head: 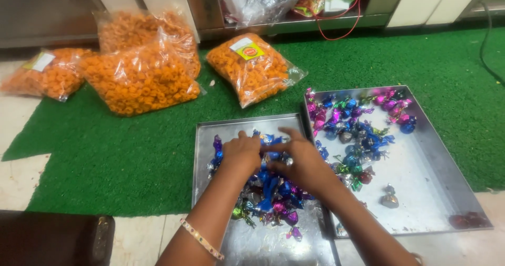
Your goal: Sorting foil-wrapped candies from one metal tray into another.
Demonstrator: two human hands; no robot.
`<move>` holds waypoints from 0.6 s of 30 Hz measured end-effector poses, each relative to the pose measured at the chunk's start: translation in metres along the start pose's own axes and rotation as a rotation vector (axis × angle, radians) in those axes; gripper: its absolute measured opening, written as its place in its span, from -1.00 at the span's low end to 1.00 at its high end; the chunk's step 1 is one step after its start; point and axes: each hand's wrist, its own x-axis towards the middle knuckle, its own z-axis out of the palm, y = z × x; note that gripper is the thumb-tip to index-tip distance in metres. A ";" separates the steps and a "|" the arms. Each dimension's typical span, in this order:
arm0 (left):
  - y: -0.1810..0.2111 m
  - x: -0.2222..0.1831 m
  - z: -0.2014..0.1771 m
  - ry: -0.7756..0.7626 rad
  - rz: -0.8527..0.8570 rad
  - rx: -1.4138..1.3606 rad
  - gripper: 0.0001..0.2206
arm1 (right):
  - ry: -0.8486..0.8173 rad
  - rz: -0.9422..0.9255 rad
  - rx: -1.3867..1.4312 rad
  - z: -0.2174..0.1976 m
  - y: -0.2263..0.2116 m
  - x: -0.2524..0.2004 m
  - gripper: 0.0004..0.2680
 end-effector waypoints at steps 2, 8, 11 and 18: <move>0.012 -0.004 -0.005 0.056 0.015 -0.029 -0.45 | 0.075 -0.010 -0.008 -0.006 0.010 0.002 -0.68; 0.073 0.000 -0.002 0.251 0.155 -0.179 -0.54 | 0.182 0.207 0.035 -0.028 0.077 0.001 -0.75; 0.112 0.020 0.019 0.300 0.254 -0.267 -0.52 | 0.164 0.313 -0.054 -0.035 0.128 -0.010 -0.69; 0.185 0.045 0.052 0.162 0.417 -0.106 -0.33 | 0.089 0.364 -0.262 -0.039 0.230 -0.048 -0.32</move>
